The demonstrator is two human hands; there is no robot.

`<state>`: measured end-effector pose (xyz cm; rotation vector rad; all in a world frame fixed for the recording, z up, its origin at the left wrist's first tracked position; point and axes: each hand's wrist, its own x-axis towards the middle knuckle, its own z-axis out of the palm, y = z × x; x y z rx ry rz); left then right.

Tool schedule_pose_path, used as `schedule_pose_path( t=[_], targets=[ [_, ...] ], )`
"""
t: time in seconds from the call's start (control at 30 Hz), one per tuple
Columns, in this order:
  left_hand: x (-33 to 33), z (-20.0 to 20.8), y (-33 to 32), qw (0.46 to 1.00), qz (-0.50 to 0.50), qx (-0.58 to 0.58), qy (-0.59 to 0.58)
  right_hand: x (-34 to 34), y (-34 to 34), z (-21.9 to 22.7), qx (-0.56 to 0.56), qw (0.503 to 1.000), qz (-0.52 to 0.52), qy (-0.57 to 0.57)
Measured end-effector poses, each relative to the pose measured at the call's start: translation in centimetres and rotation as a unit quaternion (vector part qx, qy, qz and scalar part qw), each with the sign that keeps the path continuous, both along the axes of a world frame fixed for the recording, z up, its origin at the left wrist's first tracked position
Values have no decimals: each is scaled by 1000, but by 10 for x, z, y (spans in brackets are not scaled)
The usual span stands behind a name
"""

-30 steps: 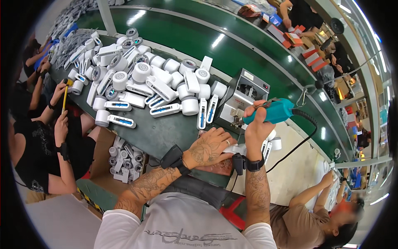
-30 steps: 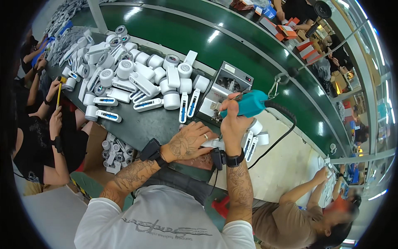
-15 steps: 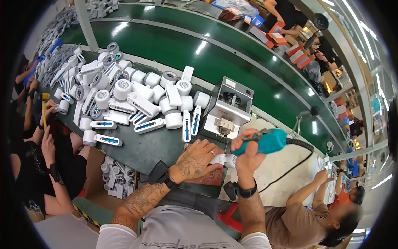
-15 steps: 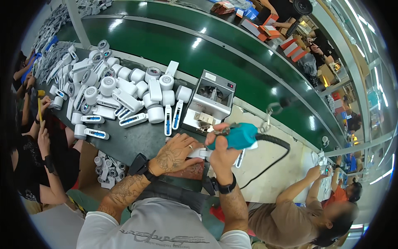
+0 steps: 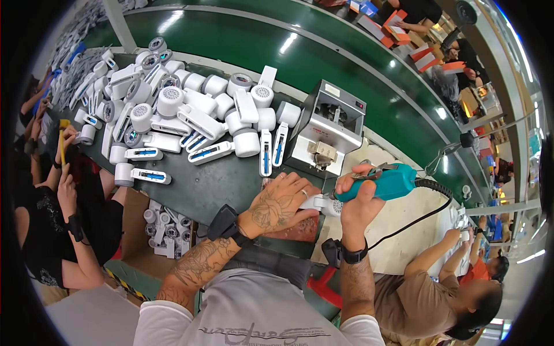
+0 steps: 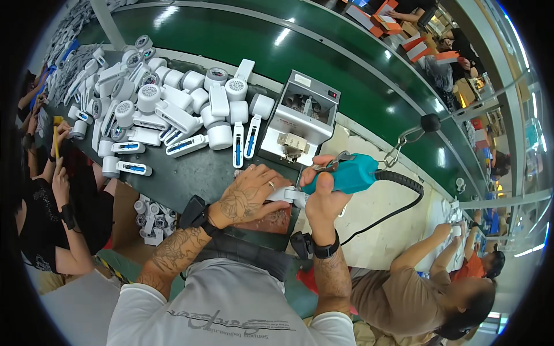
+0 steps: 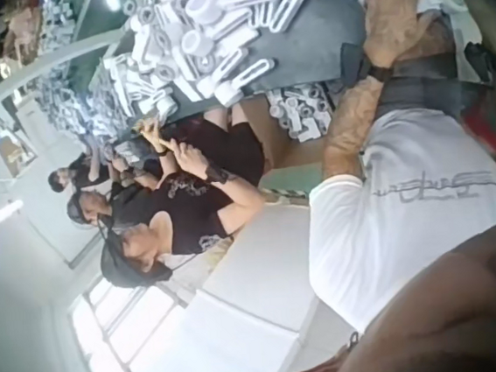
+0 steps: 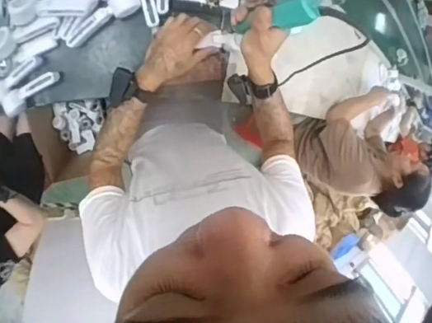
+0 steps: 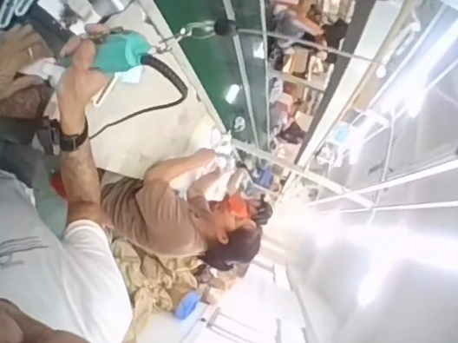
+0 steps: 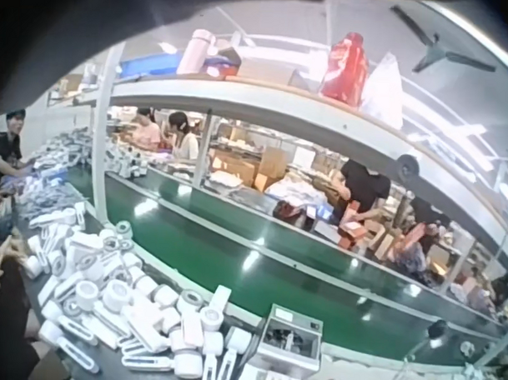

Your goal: Assembling white plastic electronic components on a production line using an electric screwdriver.

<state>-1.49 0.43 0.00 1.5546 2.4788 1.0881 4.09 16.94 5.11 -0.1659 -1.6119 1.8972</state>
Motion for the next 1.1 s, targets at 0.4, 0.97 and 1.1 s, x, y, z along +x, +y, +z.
schedule_pose_path(
  t=[0.4,0.97,1.1],
  targets=[
    [3,4,2,1000,8,-17,6,-6,-8,-12,18,1000,9,5],
    [2,-3,-4,998,11,68,-14,-62,-12,5,75,994,-6,74],
    [3,-6,-2,997,13,75,-10,-62,-10,-4,97,994,6,57]
  ],
)
